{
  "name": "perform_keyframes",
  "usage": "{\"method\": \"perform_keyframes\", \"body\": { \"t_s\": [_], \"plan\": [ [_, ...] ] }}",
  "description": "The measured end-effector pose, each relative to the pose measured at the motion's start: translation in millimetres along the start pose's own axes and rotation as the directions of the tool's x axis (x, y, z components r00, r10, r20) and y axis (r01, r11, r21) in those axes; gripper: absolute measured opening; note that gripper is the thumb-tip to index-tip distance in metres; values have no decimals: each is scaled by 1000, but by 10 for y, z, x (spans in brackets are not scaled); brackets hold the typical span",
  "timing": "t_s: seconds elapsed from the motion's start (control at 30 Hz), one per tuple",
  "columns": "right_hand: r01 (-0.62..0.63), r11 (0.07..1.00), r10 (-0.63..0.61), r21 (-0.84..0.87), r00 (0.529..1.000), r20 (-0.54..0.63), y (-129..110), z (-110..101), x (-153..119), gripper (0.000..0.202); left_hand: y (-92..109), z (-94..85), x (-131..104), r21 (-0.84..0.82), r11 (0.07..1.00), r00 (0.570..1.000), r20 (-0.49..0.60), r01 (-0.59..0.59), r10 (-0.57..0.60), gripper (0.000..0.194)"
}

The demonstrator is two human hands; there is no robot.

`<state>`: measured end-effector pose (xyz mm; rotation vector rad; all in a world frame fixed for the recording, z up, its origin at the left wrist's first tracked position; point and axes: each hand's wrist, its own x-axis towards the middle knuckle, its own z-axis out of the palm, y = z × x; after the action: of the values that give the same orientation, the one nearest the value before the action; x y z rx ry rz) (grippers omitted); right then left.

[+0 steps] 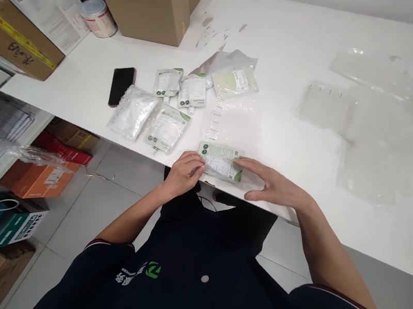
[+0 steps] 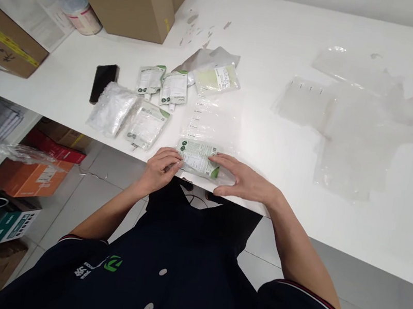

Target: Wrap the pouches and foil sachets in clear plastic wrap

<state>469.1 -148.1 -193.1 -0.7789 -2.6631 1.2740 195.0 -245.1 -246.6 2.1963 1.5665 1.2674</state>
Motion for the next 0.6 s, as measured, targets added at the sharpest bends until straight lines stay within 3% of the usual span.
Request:
{"method": "perform_keyframes", "body": {
  "t_s": [0.07,0.13,0.23,0.33,0.43,0.6],
  "plan": [
    [-11,985,-1,-170,998,-68,-23,115,-24,74,38,39,30,58,996,998,-8,64,-64,3],
    [-14,928,-50,-372,985,-163,-21,262,19,54,46,60,51,138,986,995,29,93,-98,9],
    [-15,805,-139,-593,967,-212,19,409,125,39,21,12,72,267,963,988,154,-26,-16,21],
    [23,761,-197,-648,960,-197,43,412,180,31,10,-126,94,301,928,935,339,-218,109,28],
    [81,757,-228,-649,963,-145,34,370,172,45,30,-232,115,296,906,877,460,-303,143,40],
    [68,752,-207,-655,969,-137,38,395,158,56,-7,-164,125,348,876,890,423,-334,171,39]
  ]
}}
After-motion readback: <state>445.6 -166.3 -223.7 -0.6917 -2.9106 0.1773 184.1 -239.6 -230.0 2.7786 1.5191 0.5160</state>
